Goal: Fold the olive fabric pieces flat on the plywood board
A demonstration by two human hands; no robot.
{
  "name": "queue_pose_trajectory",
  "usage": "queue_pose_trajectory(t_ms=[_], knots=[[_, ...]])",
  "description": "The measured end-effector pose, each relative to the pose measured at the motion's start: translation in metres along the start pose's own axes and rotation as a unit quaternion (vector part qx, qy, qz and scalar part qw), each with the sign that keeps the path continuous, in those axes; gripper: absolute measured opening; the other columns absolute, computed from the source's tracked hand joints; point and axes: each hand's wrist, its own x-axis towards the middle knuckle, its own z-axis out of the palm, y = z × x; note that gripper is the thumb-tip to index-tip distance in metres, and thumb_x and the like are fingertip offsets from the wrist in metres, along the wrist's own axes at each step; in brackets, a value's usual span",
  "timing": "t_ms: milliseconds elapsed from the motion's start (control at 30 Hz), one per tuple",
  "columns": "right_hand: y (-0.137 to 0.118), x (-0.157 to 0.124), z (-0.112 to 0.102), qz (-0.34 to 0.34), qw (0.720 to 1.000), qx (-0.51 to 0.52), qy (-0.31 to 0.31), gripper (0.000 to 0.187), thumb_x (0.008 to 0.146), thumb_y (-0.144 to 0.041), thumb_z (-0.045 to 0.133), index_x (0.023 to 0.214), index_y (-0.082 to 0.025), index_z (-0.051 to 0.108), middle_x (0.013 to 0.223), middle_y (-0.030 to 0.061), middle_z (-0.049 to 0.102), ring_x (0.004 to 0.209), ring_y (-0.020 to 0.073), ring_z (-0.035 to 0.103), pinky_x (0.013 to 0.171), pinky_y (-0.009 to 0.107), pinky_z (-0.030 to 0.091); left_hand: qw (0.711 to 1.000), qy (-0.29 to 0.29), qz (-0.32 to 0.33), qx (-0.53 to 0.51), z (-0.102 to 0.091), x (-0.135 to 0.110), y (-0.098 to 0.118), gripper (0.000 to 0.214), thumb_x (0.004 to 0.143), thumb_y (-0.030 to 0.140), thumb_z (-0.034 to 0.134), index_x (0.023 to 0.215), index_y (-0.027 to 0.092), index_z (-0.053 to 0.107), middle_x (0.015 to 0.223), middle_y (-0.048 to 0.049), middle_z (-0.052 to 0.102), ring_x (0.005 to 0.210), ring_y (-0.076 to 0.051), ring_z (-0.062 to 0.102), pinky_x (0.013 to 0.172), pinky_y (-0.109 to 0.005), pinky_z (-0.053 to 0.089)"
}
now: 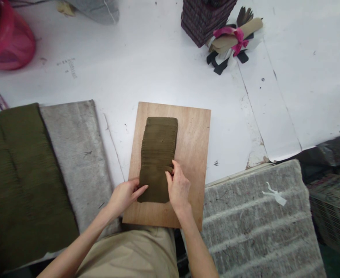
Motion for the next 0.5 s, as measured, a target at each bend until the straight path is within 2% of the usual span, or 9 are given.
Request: queue_pose_trajectory(t_ms=[200,333,500], knots=[[0.001,0.002,-0.002,-0.010,1.000,0.001,0.000,0.039,0.091,-0.030,0.050,0.128,-0.019,0.049,0.090,0.0035,0.068,0.075,0.0169,0.065,0.068,0.028,0.049,0.999,0.010,0.006,0.047,-0.016,-0.002,0.002,0.042,0.089,0.057,0.044,0.069,0.020,0.051,0.059,0.0003,0.060,0.055,-0.015,0.055,0.052,-0.023,0.026],[0.001,0.003,-0.002,-0.005,1.000,-0.002,-0.004,0.035,0.091,-0.032,0.051,0.123,-0.020,0.050,0.086,0.0020,0.067,0.072,0.0168,0.065,0.064,0.028,0.047,0.999,0.043,0.004,0.025,-0.027,0.003,0.000,0.037,0.091,0.052,0.042,0.074,0.021,0.053,0.063,0.0018,0.063,0.057,-0.014,0.057,0.053,-0.022,0.028],[0.003,0.003,0.000,0.014,1.000,0.002,0.002,0.025,0.090,-0.035,0.050,0.112,-0.021,0.050,0.082,0.0006,0.065,0.067,0.0171,0.064,0.060,0.027,0.044,0.997,0.074,0.027,-0.001,-0.027,0.013,0.000,0.026,0.090,0.044,0.049,0.079,0.022,0.055,0.068,0.0026,0.065,0.059,-0.013,0.059,0.055,-0.022,0.032]])
